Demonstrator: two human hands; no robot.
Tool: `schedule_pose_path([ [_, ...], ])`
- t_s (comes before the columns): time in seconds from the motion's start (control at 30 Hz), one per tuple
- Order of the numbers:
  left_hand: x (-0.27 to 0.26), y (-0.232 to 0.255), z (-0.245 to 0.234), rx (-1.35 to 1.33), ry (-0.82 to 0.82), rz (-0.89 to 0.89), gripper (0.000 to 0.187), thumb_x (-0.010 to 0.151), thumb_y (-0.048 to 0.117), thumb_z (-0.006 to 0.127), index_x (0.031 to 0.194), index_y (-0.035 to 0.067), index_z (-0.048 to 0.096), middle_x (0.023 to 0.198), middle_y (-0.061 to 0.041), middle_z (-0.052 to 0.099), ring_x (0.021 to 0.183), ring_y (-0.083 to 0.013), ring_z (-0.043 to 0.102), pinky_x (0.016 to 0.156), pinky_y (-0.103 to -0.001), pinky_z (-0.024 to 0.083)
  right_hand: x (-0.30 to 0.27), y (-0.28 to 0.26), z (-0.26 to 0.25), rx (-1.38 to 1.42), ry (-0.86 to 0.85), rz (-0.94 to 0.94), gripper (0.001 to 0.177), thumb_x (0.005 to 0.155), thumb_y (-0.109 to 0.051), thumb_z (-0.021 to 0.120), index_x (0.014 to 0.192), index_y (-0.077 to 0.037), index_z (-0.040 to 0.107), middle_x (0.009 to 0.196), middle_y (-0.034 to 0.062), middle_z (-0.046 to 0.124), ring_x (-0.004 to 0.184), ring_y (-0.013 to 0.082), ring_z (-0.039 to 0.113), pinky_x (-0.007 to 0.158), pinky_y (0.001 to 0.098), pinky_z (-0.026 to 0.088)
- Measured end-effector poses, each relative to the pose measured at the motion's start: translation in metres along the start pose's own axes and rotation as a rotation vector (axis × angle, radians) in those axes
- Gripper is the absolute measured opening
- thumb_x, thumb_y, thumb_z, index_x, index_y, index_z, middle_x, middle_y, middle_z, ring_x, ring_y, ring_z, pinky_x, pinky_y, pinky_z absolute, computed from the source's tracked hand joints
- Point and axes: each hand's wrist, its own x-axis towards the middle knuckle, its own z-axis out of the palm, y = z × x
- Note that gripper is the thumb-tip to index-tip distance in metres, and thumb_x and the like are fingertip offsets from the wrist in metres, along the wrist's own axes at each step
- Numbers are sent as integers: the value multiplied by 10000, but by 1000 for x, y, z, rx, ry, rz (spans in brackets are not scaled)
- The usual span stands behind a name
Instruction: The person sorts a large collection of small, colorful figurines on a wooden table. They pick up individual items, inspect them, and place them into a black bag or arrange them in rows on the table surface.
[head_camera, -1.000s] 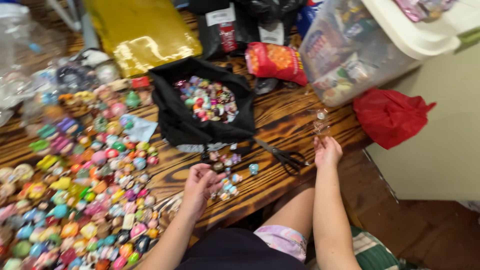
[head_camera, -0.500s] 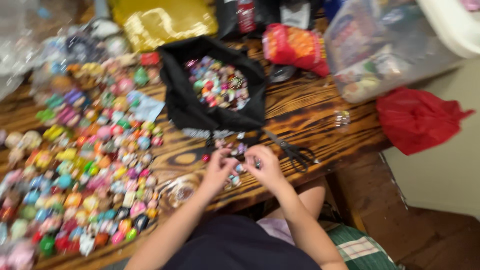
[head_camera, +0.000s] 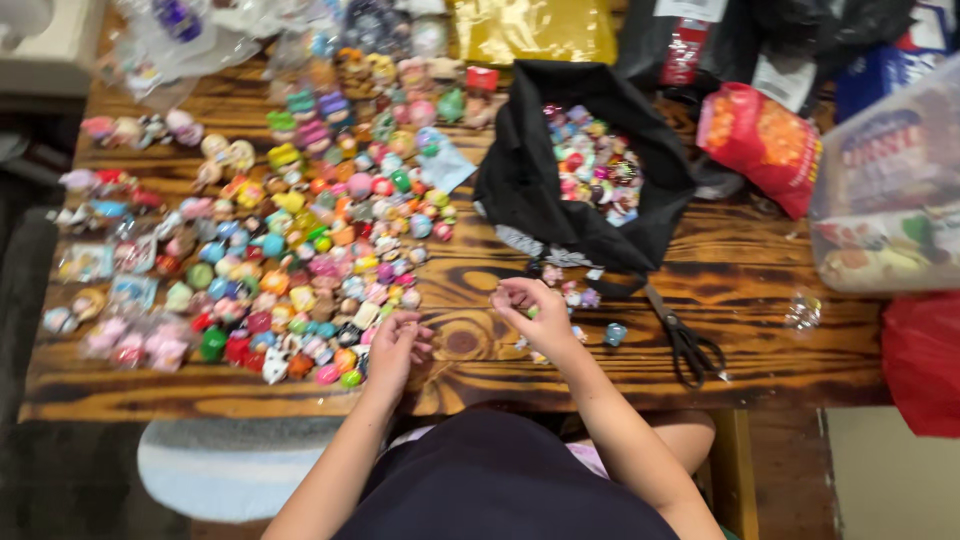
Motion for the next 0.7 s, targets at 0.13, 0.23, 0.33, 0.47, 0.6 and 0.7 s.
schedule_pose_path([
  [0.13, -12, 2, -8, -2, 16, -17, 231, 1017, 147, 520, 1218, 74, 607, 959, -73, 727, 736, -105, 666, 585, -223, 502, 0, 10, 14, 619, -99, 272, 338, 967, -119, 705, 1263, 26, 630, 1150, 130, 755, 1071, 217, 700, 913, 316, 566],
  [0.23, -21, 8, -9, 35, 21, -11, 224, 1014, 137, 523, 1204, 72, 622, 956, -62, 729, 744, -101, 669, 592, -219, 495, -3, -5, 10, 988, -195, 311, 353, 1009, -149, 656, 1294, 56, 620, 1124, 151, 726, 1147, 261, 687, 868, 359, 560],
  [0.33, -25, 10, -11, 34, 18, -6, 208, 1016, 129, 532, 1191, 67, 628, 958, -58, 733, 752, -96, 663, 598, -219, 489, -4, -22, 9, 1133, -259, 290, 388, 1029, -191, 648, 1316, 70, 623, 1148, 176, 728, 1081, 242, 668, 877, 363, 548],
  [0.47, -29, 9, -14, 56, 3, 20, 192, 1021, 132, 535, 1169, 65, 638, 961, -49, 740, 761, -93, 667, 605, -214, 480, -2, -34, 10, 915, -239, 301, 358, 985, -191, 693, 1263, 26, 630, 1029, 111, 712, 1134, 237, 697, 833, 362, 555],
  [0.6, -35, 8, -20, 84, 28, 12, 177, 1010, 130, 548, 1132, 65, 659, 947, -38, 739, 759, -93, 674, 611, -216, 495, -1, -38, 20, -289, -194, 51, 239, 859, -165, 801, 1058, -76, 703, 936, 70, 716, 860, 240, 650, 781, 371, 538],
  [0.7, -43, 3, -29, 104, 67, 2, 159, 1012, 120, 549, 1106, 67, 667, 949, -23, 738, 762, -84, 661, 613, -211, 466, -7, -47, 13, -698, -241, -209, 244, 766, -110, 806, 968, -110, 671, 915, 70, 669, 883, 317, 595, 792, 433, 490],
])
